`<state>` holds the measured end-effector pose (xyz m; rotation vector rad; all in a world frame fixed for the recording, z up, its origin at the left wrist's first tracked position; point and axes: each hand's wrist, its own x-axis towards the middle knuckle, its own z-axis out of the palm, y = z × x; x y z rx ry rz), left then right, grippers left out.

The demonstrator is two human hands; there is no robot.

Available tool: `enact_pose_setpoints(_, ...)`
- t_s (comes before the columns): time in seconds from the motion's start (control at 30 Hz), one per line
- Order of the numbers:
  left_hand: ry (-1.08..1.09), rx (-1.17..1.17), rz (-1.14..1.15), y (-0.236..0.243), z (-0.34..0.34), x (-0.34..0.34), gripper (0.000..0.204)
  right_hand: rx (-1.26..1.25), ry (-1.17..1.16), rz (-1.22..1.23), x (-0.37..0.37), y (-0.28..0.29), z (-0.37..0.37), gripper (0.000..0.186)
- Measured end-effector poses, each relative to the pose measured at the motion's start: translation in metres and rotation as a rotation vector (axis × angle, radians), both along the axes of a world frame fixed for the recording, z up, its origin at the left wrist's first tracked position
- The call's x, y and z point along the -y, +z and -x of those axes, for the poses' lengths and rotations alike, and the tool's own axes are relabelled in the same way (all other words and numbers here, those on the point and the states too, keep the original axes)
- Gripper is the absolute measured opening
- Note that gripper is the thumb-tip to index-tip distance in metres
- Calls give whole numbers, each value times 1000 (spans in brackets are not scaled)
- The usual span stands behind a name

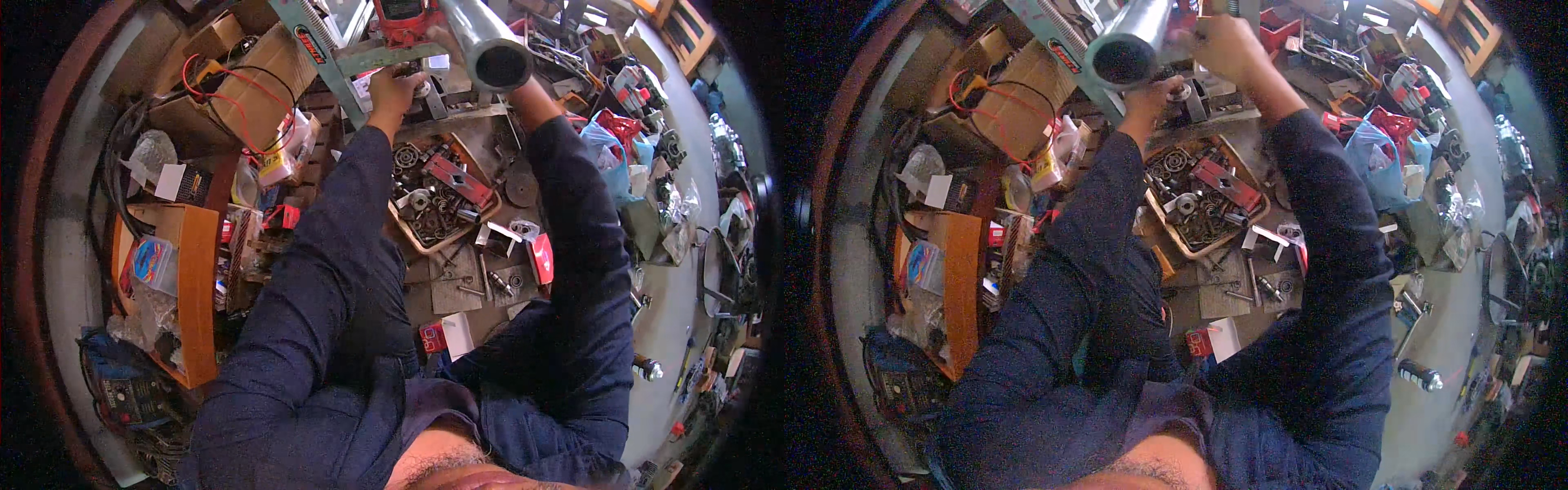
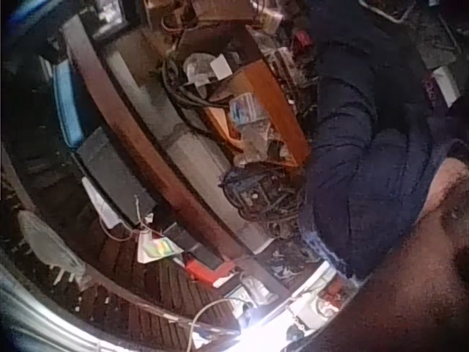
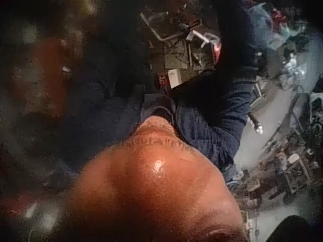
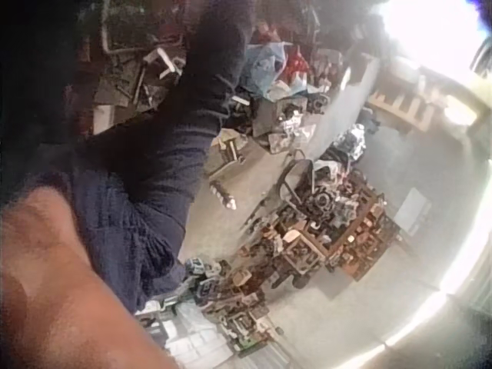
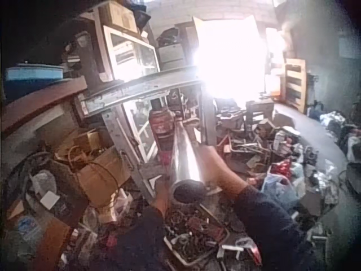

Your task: The person handles engine components, specifically a camshaft. They pick up a small metal piece and a bearing, place them onto a camshaft, and then use a hydraulic press handle to apply pressure to a component held in the press frame.

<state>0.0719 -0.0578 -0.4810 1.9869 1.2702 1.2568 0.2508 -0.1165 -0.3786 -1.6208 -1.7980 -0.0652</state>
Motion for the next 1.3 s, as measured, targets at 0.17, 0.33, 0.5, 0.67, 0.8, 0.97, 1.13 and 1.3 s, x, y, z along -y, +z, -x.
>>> enact_pose_setpoints(0.17,-61,-3,92,26,-23,17,42,276,188,-442,-5,-41,-103,43)
enact_pose_setpoints(0.33,-31,41,262,27,-20,19,40,308,81,-323,2,-19,-80,47)
enact_pose_setpoints(0.5,-24,5,115,-4,-11,-15,42,-86,-76,89,43,33,-20,40)
enact_pose_setpoints(0.67,-7,51,113,-7,-20,-23,39,-6,-6,23,51,44,-33,42)
enact_pose_setpoints(0.8,-35,160,233,-17,-20,-31,40,-297,49,7,79,72,-24,38)
enact_pose_setpoints(0.97,-90,157,238,-11,-16,-26,39,-280,81,-34,102,102,-22,33)
enact_pose_setpoints(1.13,-101,95,227,-40,-13,-52,46,-236,17,-11,138,134,-7,32)
enact_pose_setpoints(1.3,-263,135,-38,-58,2,-82,49,-266,89,-127,166,155,19,25)
